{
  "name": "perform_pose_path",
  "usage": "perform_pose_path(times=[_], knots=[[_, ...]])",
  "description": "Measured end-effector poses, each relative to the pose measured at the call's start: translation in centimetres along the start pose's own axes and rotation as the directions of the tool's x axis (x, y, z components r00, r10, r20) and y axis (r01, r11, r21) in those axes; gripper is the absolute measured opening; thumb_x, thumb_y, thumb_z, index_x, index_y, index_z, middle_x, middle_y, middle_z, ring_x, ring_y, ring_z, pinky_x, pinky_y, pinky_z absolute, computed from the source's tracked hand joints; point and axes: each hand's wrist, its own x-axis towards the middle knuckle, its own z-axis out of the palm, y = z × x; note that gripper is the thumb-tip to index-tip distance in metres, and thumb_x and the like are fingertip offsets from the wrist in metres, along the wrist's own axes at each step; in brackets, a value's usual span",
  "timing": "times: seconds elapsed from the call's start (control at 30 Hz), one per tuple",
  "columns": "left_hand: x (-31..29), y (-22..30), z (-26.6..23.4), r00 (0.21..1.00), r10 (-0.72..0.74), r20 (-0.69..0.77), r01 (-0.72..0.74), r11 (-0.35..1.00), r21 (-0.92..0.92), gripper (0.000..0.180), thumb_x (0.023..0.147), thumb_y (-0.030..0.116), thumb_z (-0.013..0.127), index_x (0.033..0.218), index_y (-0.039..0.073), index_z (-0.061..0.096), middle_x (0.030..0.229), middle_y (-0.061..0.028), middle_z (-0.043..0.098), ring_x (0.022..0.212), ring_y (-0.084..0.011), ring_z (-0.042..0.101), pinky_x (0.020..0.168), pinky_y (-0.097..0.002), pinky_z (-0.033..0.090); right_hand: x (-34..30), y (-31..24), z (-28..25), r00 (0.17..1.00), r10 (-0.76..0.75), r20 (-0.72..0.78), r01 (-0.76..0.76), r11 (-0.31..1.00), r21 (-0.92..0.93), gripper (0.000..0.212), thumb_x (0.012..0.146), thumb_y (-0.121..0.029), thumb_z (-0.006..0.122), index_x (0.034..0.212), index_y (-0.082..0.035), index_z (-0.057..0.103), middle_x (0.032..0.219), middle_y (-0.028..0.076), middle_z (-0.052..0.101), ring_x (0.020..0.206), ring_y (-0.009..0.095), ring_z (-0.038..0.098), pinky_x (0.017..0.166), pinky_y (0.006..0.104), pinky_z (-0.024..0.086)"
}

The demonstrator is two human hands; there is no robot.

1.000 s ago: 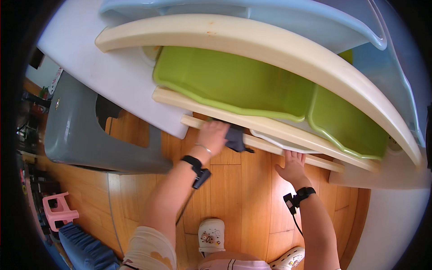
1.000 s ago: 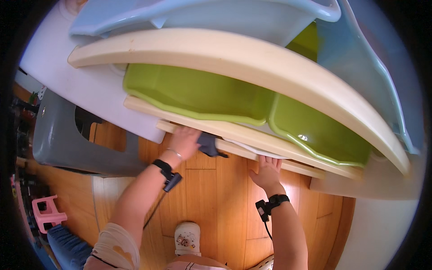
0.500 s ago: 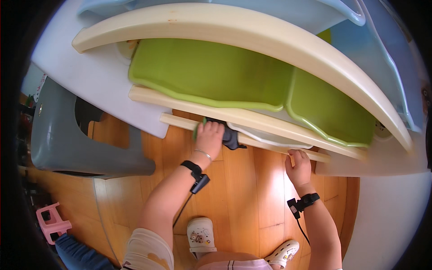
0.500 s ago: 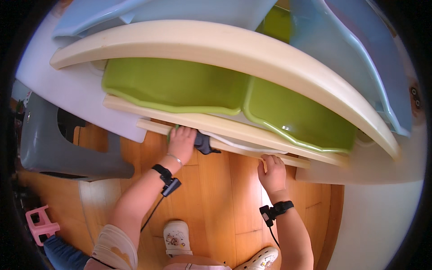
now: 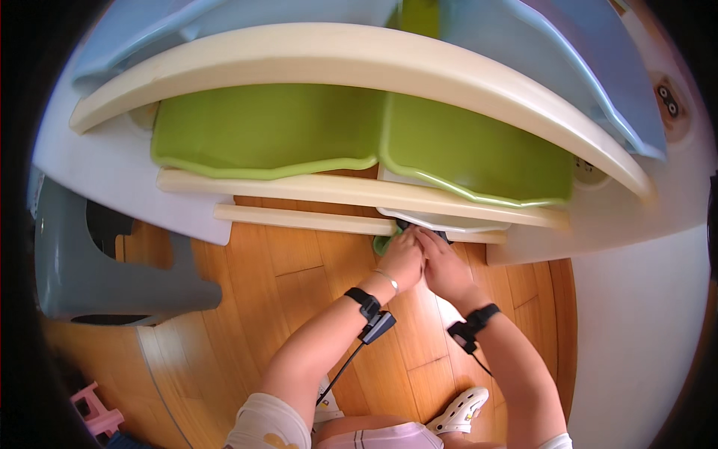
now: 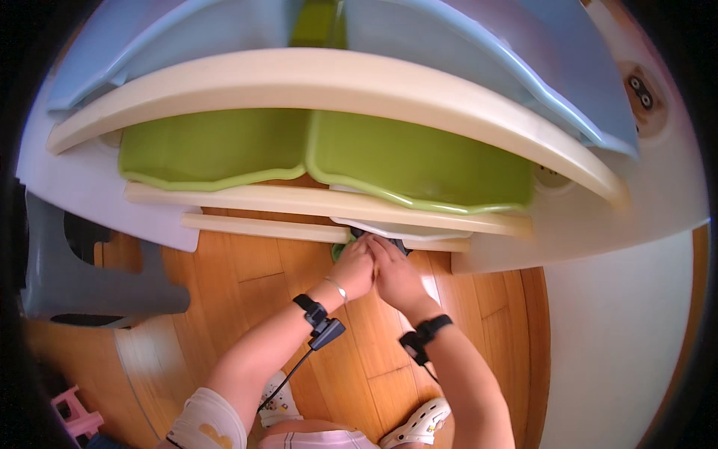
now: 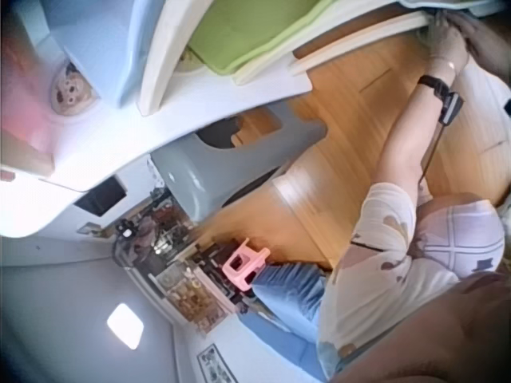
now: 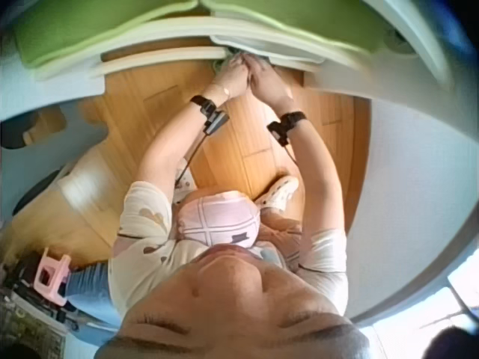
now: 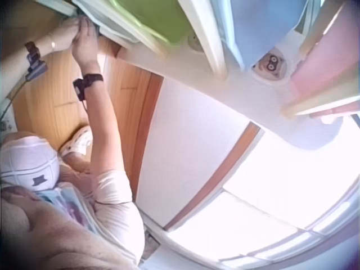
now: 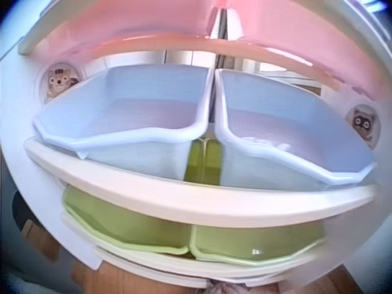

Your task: The person wipes the interior and exterior of a plastic storage bin using a cloth, then wipes the frame of the storage unit and a vertical appliance.

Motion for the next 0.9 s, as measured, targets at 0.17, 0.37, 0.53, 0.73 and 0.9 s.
perform_pose_path(times=[0.17, 0.37, 0.53, 0.73, 0.9], knots=[[1.0, -1.2, -3.8, 0.987, 0.008, -0.162, 0.007, 0.996, 0.089, 0.029, 0.077, 0.002, 0.053, 0.105, 0.003, 0.059, 0.109, -0.0149, 0.057, 0.099, -0.0363, 0.055, 0.086, -0.0461, 0.045, 2.0, 2.0, 4.5, 0.99, 0.141, 0.025, -0.132, 0.968, -0.215, 0.07, 0.077, -0.019, 0.064, 0.141, -0.007, 0.037, 0.142, 0.017, 0.04, 0.133, 0.035, 0.035, 0.112, 0.0469, 0.025], [2.6, -3.0, -6.3, 0.989, 0.025, 0.145, -0.06, 0.968, 0.243, 0.044, 0.082, 0.005, 0.055, 0.125, 0.009, 0.055, 0.123, -0.0171, 0.053, 0.103, -0.0383, 0.056, 0.085, -0.0464, 0.047, 0.9, 2.7, 3.8, 0.981, 0.171, 0.095, -0.14, 0.954, -0.266, 0.069, 0.084, -0.033, 0.061, 0.144, -0.014, 0.033, 0.145, 0.01, 0.036, 0.135, 0.029, 0.032, 0.113, 0.0461, 0.021], [5.0, -3.3, -6.1, 0.998, -0.04, 0.054, 0.025, 0.964, 0.263, 0.019, 0.087, 0.014, 0.055, 0.098, 0.002, 0.065, 0.093, -0.0192, 0.066, 0.088, -0.0382, 0.062, 0.078, -0.0462, 0.051, 0.2, 4.3, 3.6, 0.971, 0.171, 0.168, -0.113, 0.946, -0.304, 0.067, 0.087, -0.034, 0.058, 0.147, -0.023, 0.029, 0.153, 0.005, 0.027, 0.143, 0.025, 0.021, 0.115, 0.0478, 0.016], [4.4, -4.8, -10.5, 0.985, -0.169, -0.035, 0.168, 0.901, 0.399, 0.022, 0.09, 0.02, 0.054, 0.096, 0.001, 0.064, 0.089, -0.0202, 0.065, 0.08, -0.039, 0.062, 0.07, -0.0466, 0.052, -3.5, 9.9, -0.3, 0.92, 0.382, -0.089, -0.383, 0.825, -0.415, 0.073, 0.081, -0.038, 0.063, 0.145, -0.02, 0.032, 0.149, 0.009, 0.032, 0.141, 0.033, 0.022, 0.112, 0.0541, 0.021], [1.2, -6.4, -13.7, 0.99, -0.124, -0.073, 0.144, 0.891, 0.43, 0.023, 0.091, 0.022, 0.055, 0.097, 0.001, 0.063, 0.086, -0.0199, 0.065, 0.079, -0.0392, 0.061, 0.071, -0.0463, 0.051, -5.5, 13.9, -1.7, 0.878, 0.453, -0.158, -0.479, 0.816, -0.322, 0.067, 0.083, -0.035, 0.06, 0.143, -0.021, 0.034, 0.149, 0.009, 0.032, 0.14, 0.036, 0.023, 0.11, 0.0574, 0.022]])
